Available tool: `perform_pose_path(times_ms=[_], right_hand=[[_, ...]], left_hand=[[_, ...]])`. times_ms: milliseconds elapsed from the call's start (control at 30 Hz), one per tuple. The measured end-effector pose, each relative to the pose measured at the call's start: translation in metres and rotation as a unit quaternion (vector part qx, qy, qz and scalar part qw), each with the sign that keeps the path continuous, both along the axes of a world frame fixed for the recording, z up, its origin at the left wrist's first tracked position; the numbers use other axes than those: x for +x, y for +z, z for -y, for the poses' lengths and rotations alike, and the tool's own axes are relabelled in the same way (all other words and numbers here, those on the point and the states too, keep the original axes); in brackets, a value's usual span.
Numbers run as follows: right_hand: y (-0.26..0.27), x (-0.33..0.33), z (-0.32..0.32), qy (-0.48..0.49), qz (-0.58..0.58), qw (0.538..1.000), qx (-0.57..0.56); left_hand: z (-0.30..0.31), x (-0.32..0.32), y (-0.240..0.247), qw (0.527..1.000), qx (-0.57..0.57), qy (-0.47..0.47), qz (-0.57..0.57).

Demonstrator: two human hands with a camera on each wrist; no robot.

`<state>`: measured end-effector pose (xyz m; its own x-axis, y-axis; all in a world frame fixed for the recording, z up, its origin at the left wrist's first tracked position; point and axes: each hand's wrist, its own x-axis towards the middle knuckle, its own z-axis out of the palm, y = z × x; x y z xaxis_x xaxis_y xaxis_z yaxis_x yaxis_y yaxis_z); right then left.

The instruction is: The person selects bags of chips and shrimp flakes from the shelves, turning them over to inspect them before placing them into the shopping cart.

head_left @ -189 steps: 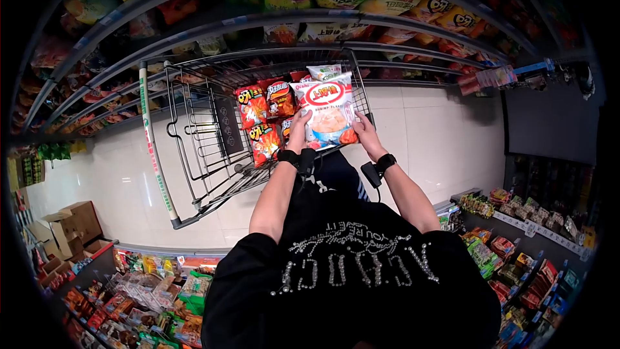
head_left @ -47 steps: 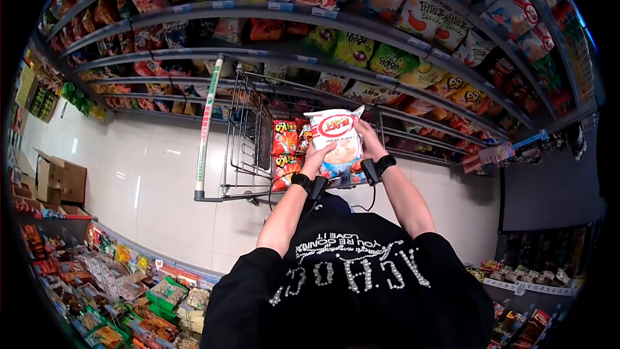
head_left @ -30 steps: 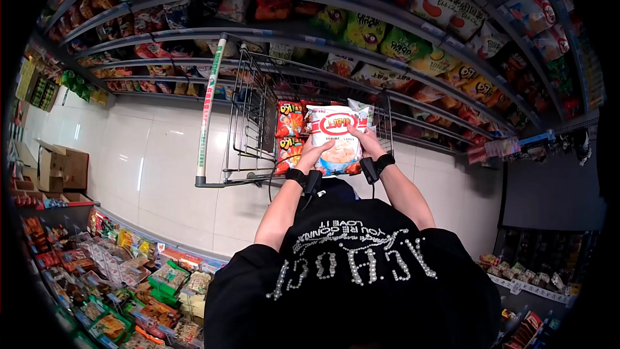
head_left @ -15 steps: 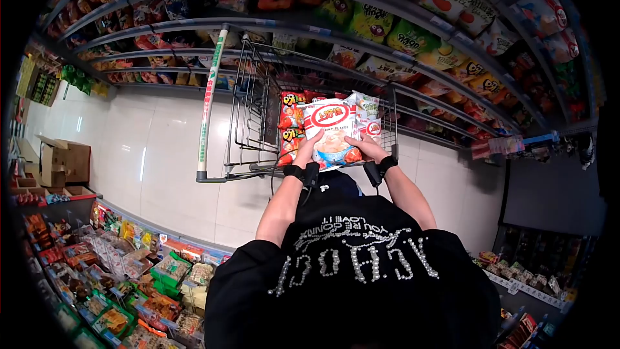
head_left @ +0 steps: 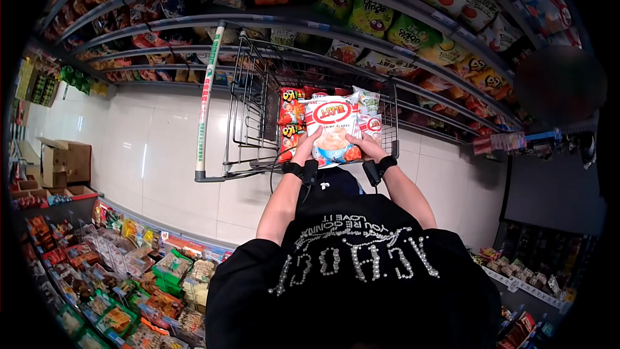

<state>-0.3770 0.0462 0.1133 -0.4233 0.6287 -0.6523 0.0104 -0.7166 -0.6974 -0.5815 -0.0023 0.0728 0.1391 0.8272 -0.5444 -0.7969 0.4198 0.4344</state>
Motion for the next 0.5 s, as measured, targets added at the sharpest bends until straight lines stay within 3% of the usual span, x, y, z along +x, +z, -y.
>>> perform_pose_path(times_ms=[367, 433, 500], right_hand=[[-0.027, 0.013, 0.003, -0.020, -0.001, 1.000, -0.022], [-0.014, 0.011, 0.003, -0.078, 0.153, 0.984, -0.053], [-0.010, 0.012, -0.005, -0.072, 0.176, 0.980, -0.054]], left_hand=[[-0.003, 0.014, -0.026, 1.000, 0.009, -0.021, -0.009], [-0.010, 0.019, -0.028, 0.999, -0.008, -0.042, -0.024], [-0.024, 0.025, -0.038, 0.998, -0.036, -0.050, -0.024]])
